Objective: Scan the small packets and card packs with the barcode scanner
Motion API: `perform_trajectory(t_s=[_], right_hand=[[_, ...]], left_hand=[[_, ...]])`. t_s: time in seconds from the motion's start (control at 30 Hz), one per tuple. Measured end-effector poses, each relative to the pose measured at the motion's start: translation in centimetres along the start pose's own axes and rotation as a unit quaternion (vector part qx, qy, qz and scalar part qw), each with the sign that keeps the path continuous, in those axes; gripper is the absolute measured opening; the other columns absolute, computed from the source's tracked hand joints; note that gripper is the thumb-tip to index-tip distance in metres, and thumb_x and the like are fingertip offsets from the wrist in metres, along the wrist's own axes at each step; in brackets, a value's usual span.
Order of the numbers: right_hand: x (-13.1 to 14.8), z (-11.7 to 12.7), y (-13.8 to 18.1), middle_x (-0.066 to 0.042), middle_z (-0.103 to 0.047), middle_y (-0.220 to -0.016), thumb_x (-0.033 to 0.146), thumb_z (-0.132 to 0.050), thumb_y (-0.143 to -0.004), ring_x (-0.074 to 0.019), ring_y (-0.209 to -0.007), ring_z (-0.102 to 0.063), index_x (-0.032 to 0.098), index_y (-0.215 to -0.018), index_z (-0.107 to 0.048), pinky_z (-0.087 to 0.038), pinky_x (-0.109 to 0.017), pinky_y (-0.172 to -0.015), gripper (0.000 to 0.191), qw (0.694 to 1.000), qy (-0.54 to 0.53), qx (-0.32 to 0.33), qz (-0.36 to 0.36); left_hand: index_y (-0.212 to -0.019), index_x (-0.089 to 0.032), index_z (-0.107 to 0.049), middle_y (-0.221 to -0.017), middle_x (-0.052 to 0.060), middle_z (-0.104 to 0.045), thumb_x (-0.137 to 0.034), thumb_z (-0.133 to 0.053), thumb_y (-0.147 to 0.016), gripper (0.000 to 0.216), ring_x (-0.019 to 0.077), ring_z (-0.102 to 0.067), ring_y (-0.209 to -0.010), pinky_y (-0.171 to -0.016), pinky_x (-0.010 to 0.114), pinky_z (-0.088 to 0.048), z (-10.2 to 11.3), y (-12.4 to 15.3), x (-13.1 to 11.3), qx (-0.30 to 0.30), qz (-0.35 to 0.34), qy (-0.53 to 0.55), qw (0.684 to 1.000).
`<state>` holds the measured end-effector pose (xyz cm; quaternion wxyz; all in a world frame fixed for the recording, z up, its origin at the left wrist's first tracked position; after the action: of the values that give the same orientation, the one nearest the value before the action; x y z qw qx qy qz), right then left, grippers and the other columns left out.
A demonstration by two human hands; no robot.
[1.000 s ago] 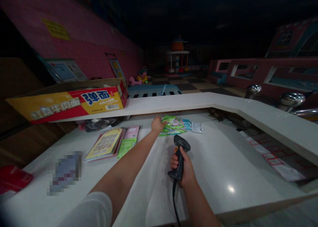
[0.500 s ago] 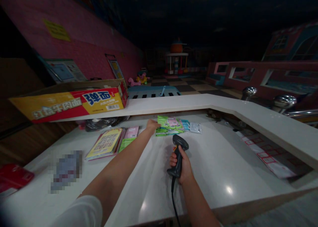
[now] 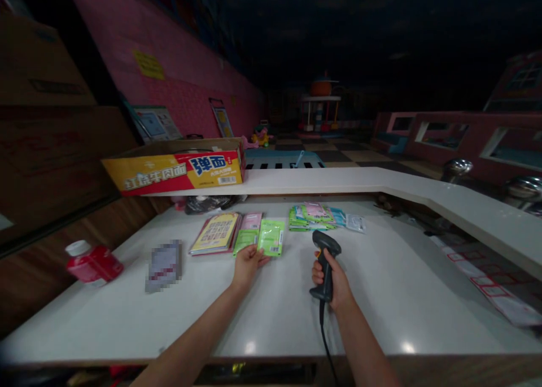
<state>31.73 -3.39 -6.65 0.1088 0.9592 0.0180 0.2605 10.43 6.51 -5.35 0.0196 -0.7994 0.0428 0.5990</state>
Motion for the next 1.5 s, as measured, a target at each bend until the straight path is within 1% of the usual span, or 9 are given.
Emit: perform_trajectory(t_s=[0.2,0.4,0.5,0.6,0.73,0.93,1.13,1.33,1.5], right_hand=[[-0.4,-0.9,1.2,0.005,-0.051,-0.051,0.047,-0.077,-0.072,-0.0054,-0.038,-0.042,0.017,-0.087,-0.060,-0.033,-0.014,-0.034,0.038,0.990,0.128,-0.051,0.011],[-1.8,-3.7,4.4,0.005,-0.053,-0.048,0.055,-0.072,-0.074,-0.0086,-0.034,-0.044,0.019,-0.092,-0.059,-0.033,-0.017,-0.031,0.043,0.949,0.305,-0.076,0.037],[-2.6,-4.3,5.8,0.006,-0.054,-0.048,0.057,-0.072,-0.073,-0.0088,-0.034,-0.045,0.020,-0.087,-0.058,-0.034,-0.017,-0.030,0.042,0.938,0.333,-0.087,0.035],[-2.9,-4.4,6.5,0.006,-0.053,-0.048,0.058,-0.073,-0.072,-0.0089,-0.034,-0.045,0.020,-0.086,-0.057,-0.034,-0.018,-0.030,0.043,0.934,0.342,-0.094,0.037],[-3.2,-4.1,6.7,0.007,-0.052,-0.047,0.060,-0.071,-0.072,-0.0084,-0.033,-0.043,0.020,-0.085,-0.056,-0.033,-0.018,-0.030,0.044,0.934,0.343,-0.097,0.036],[-2.3,-3.4,5.5,0.007,-0.051,-0.048,0.058,-0.071,-0.074,-0.0078,-0.034,-0.042,0.019,-0.088,-0.057,-0.032,-0.017,-0.031,0.043,0.957,0.278,-0.078,0.038],[0.8,-1.7,1.2,0.007,-0.047,-0.053,0.047,-0.078,-0.071,-0.0049,-0.039,-0.040,0.018,-0.086,-0.058,-0.033,-0.013,-0.034,0.038,0.996,0.089,-0.012,0.019],[1.5,-0.2,-0.6,0.008,-0.042,-0.056,0.037,-0.078,-0.073,-0.0055,-0.041,-0.039,0.019,-0.084,-0.056,-0.036,-0.013,-0.035,0.031,0.998,-0.019,0.053,0.021],[1.1,0.4,-0.8,0.008,-0.042,-0.057,0.033,-0.075,-0.076,-0.0053,-0.041,-0.040,0.019,-0.084,-0.056,-0.038,-0.014,-0.034,0.025,0.996,-0.071,0.050,-0.009]], left_hand=[[-0.069,-0.016,-0.059,-0.067,-0.001,-0.066,-0.039,-0.081,-0.056,0.034,0.0143,-0.064,-0.060,-0.063,0.031,-0.059,0.3,0.4,-0.2,-0.024,-0.038,0.013,0.999],[-0.076,-0.017,-0.062,-0.072,0.000,-0.066,-0.034,-0.075,-0.064,0.024,0.0160,-0.066,-0.066,-0.068,0.032,-0.059,0.2,0.3,-0.1,-0.016,-0.039,0.002,0.999],[-0.070,-0.019,-0.058,-0.069,-0.001,-0.063,-0.030,-0.071,-0.069,0.017,0.0152,-0.065,-0.065,-0.069,0.031,-0.058,0.3,0.3,0.0,-0.018,-0.051,-0.015,0.998],[-0.060,-0.020,-0.049,-0.063,-0.003,-0.057,-0.025,-0.068,-0.070,0.023,0.0127,-0.061,-0.062,-0.070,0.030,-0.058,0.6,0.3,-0.1,-0.028,-0.067,-0.041,0.997],[-0.069,-0.018,-0.056,-0.068,-0.001,-0.061,-0.031,-0.071,-0.070,0.019,0.0139,-0.062,-0.064,-0.069,0.031,-0.059,0.5,0.3,-0.1,-0.020,-0.064,-0.018,0.998],[-0.082,-0.016,-0.063,-0.077,0.003,-0.068,-0.041,-0.076,-0.065,0.033,0.0172,-0.067,-0.070,-0.069,0.032,-0.059,0.3,0.5,0.1,-0.013,-0.050,0.004,0.999],[-0.084,-0.016,-0.063,-0.077,0.002,-0.068,-0.035,-0.074,-0.067,0.027,0.0161,-0.066,-0.066,-0.066,0.031,-0.058,0.4,0.5,0.2,-0.028,-0.037,0.007,0.999],[-0.084,-0.016,-0.061,-0.077,0.001,-0.066,-0.038,-0.072,-0.068,0.029,0.0145,-0.063,-0.059,-0.059,0.030,-0.057,1.2,0.4,0.3,-0.051,-0.066,-0.004,0.997],[-0.091,-0.016,-0.058,-0.076,0.003,-0.068,-0.049,-0.072,-0.069,0.042,0.0155,-0.065,-0.060,-0.060,0.030,-0.057,1.7,-0.9,-0.2,-0.094,-0.064,0.026,0.993]])
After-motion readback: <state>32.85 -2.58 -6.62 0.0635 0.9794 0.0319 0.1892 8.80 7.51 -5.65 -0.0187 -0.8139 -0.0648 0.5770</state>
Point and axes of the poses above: each hand's wrist, its own y-axis away from the middle knuckle, its own z-axis out of the back of the hand, x = y × z, the point moved 8 cm from there along -y, towards the middle knuckle
